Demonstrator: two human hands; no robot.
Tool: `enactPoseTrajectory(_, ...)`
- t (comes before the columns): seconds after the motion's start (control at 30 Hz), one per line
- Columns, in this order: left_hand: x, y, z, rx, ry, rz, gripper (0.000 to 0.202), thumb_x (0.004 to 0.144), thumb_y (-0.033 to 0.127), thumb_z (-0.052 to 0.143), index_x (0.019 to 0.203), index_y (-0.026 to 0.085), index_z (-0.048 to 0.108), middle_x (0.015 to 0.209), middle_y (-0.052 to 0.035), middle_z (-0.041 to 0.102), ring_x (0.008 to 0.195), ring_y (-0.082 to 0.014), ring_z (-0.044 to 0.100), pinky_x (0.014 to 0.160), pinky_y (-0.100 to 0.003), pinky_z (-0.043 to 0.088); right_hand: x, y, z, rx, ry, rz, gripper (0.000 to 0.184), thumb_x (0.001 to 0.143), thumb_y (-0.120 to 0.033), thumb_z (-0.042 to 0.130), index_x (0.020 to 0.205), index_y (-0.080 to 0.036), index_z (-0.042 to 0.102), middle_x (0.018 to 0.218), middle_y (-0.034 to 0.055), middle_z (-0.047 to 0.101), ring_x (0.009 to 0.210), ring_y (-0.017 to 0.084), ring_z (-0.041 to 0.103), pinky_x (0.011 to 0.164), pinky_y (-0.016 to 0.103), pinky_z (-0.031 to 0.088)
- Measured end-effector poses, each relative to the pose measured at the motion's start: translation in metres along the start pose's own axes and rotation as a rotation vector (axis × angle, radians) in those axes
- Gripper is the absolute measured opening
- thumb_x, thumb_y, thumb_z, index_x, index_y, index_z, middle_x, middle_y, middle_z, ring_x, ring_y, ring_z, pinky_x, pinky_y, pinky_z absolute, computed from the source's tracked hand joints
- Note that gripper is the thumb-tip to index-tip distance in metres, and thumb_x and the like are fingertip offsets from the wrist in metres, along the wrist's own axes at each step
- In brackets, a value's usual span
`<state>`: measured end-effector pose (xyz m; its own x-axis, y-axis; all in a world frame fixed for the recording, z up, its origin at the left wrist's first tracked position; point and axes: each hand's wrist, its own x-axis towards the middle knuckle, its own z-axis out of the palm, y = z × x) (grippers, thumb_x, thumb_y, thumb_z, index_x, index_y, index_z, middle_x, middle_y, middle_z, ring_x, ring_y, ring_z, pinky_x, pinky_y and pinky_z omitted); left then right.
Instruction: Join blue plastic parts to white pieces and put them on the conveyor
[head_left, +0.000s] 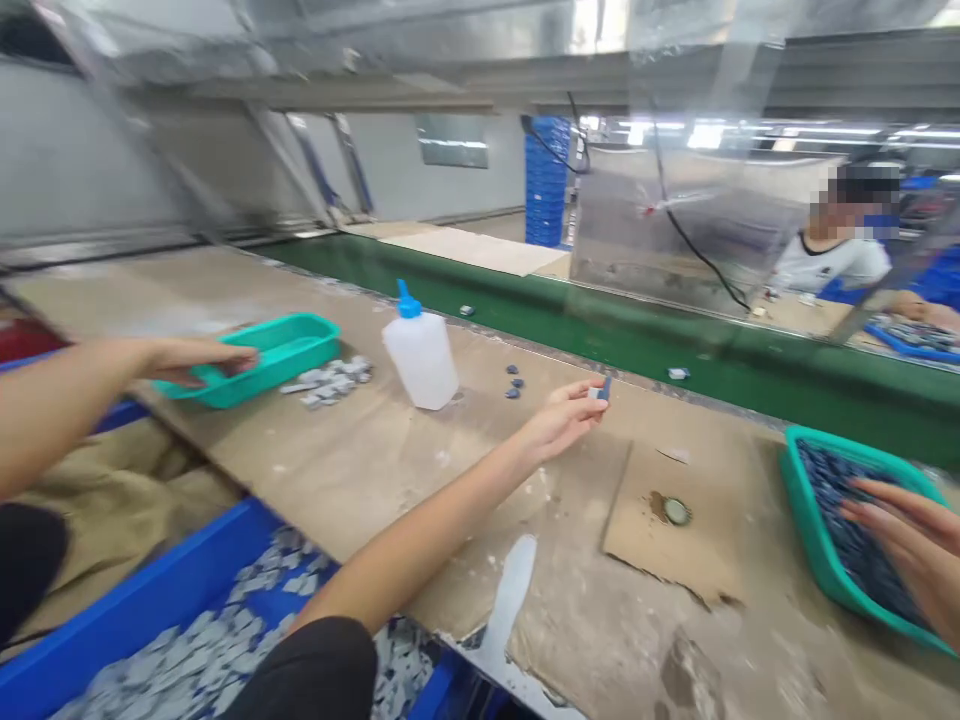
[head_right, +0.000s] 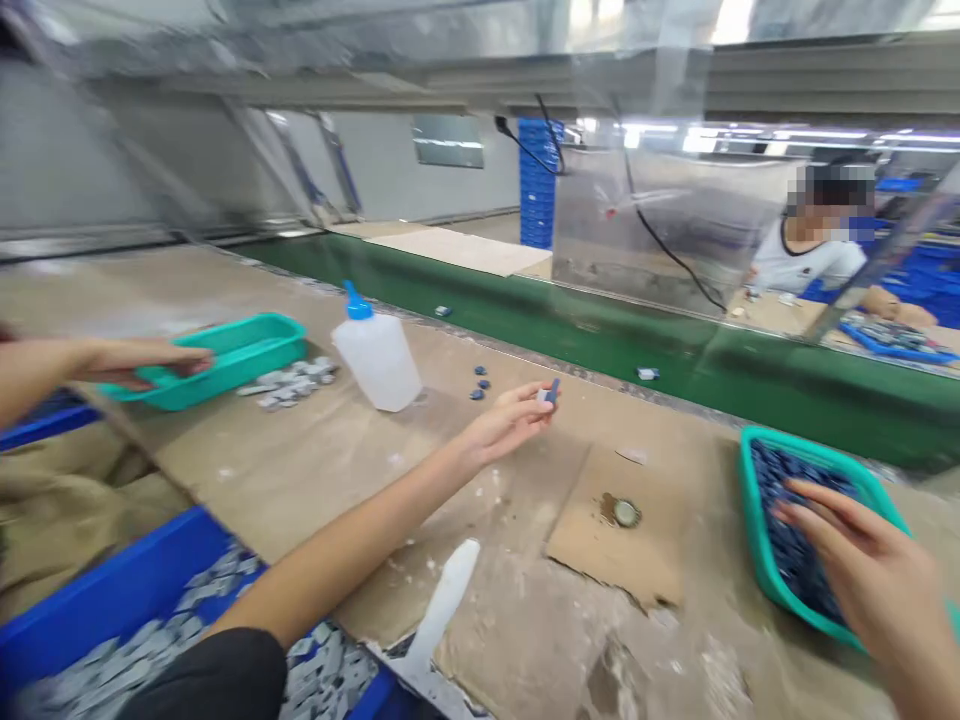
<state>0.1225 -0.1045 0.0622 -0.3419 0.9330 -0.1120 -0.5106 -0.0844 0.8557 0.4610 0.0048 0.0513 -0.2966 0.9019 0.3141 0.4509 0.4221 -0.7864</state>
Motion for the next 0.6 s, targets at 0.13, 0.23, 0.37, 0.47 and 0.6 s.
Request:
enactPoseTrajectory(0.13,-0.019,-0.018,0.016,-0.084,-0.066,-0.13,0.021,0.063,0.004,0.066,0.082,0.013,0.062,0.071,0.0019,0.057,0.062,-0.0035,0.053,0.064,-0.017,0.042,-0.007,-0.052,0.039,0.433,-0.194,0.185,0.035,0.059,-0.045,0.074,0.085,-0.022,0.065,0.082,0.008,0.064,0.079,0.028,0.063,0.075,0.037,0.049)
enactPoseTrajectory(0.23,-0.028,-0.024,0.018,-0.006,-0.161,-0.19,0.02,0.064,0.012,0.07,0.083,0.013,0.064,0.072,0.0002,0.059,0.065,-0.0058,0.055,0.066,-0.018,0.044,-0.01,-0.067,0.062,0.558,-0.316,0.191,0.035,0.056,-0.039,0.077,0.082,-0.019,0.063,0.073,0.0031,0.062,0.07,0.021,0.062,0.074,0.035,0.049)
enactPoseTrajectory(0.37,-0.035,-0.025,0.016,0.037,-0.226,-0.211,0.021,0.068,0.025,0.069,0.084,0.013,0.064,0.076,-0.0025,0.062,0.072,-0.0098,0.059,0.07,-0.021,0.046,-0.016,-0.072,0.072,0.612,-0.439,0.219,0.034,0.058,-0.035,0.076,0.084,-0.018,0.064,0.074,0.002,0.06,0.067,0.016,0.058,0.069,0.03,0.048)
enactPoseTrajectory(0.47,-0.036,-0.026,0.015,0.024,-0.249,-0.199,0.021,0.068,0.026,0.07,0.082,0.013,0.064,0.08,-0.0037,0.063,0.076,-0.0117,0.061,0.075,-0.023,0.046,-0.018,-0.074,0.074,0.589,-0.533,0.194,0.029,0.06,-0.034,0.075,0.082,-0.018,0.064,0.077,0.003,0.061,0.072,0.017,0.059,0.073,0.03,0.046)
enactPoseTrajectory(0.6,-0.034,-0.028,0.015,0.005,-0.241,-0.156,0.023,0.064,0.021,0.072,0.083,0.012,0.062,0.083,-0.0044,0.064,0.079,-0.0133,0.062,0.083,-0.028,0.045,-0.015,-0.077,0.08,0.499,-0.553,0.155,0.028,0.061,-0.035,0.074,0.077,-0.017,0.06,0.078,0.0039,0.063,0.08,0.019,0.059,0.077,0.032,0.045)
